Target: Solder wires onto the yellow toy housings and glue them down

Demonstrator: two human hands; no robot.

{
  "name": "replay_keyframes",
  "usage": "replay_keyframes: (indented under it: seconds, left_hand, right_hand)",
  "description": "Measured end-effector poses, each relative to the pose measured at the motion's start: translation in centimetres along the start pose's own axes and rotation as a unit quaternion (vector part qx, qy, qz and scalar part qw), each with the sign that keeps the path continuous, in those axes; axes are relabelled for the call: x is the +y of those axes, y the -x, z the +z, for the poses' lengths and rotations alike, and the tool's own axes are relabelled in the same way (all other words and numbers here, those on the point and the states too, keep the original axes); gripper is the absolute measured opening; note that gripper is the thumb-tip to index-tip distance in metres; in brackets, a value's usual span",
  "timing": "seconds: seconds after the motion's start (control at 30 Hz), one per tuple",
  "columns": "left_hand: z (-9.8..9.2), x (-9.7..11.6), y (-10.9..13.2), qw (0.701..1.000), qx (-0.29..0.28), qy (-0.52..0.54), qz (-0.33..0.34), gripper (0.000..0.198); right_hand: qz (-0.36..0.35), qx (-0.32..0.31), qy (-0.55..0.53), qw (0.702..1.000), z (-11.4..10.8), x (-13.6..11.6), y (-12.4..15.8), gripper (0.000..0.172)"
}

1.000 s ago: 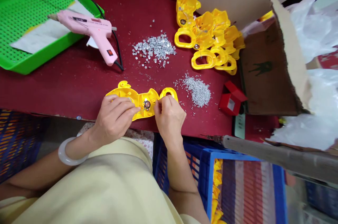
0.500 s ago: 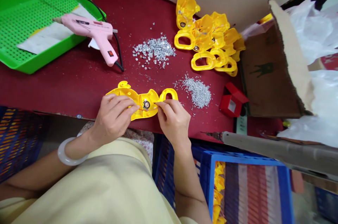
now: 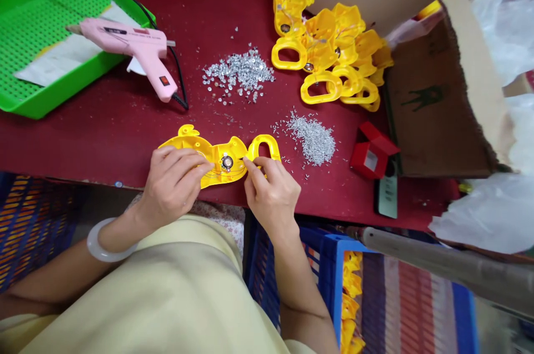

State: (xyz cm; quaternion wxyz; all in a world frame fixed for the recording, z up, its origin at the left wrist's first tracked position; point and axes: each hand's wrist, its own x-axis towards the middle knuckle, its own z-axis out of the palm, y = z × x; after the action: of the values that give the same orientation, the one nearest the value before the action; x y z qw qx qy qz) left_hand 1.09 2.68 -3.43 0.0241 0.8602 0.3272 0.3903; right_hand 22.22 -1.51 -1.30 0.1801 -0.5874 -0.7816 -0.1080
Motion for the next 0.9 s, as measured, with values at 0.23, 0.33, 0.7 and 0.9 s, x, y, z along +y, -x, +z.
replay_keyframes:
  seconds: [0.23, 0.33, 0.7, 0.9]
  left_hand:
    - [0.1, -0.2, 0.2, 1.0, -0.012, -0.009, 0.013, 0.018]
    - [0.1, -0.1, 0.1, 1.0, -0.009, -0.005, 0.018, 0.016]
    - [0.0, 0.2, -0.1, 1.0, -0.018, -0.013, 0.007, 0.016]
    - [-0.1, 0.3, 0.0, 1.0, -0.016, -0.011, 0.007, 0.016]
  right_hand:
    - [0.05, 0.003, -0.037, 0.998, 0.5, -0.3, 0.0, 0.02]
    - [0.063, -0.005, -0.068, 0.996, 0.5, -0.3, 0.1, 0.021]
    - [0.058, 0.029, -0.087, 0.994, 0.9, -1.4, 1.7, 0.028]
    - [0.019, 0.032, 0.01, 0.999, 1.6, -1.9, 1.1, 0.025]
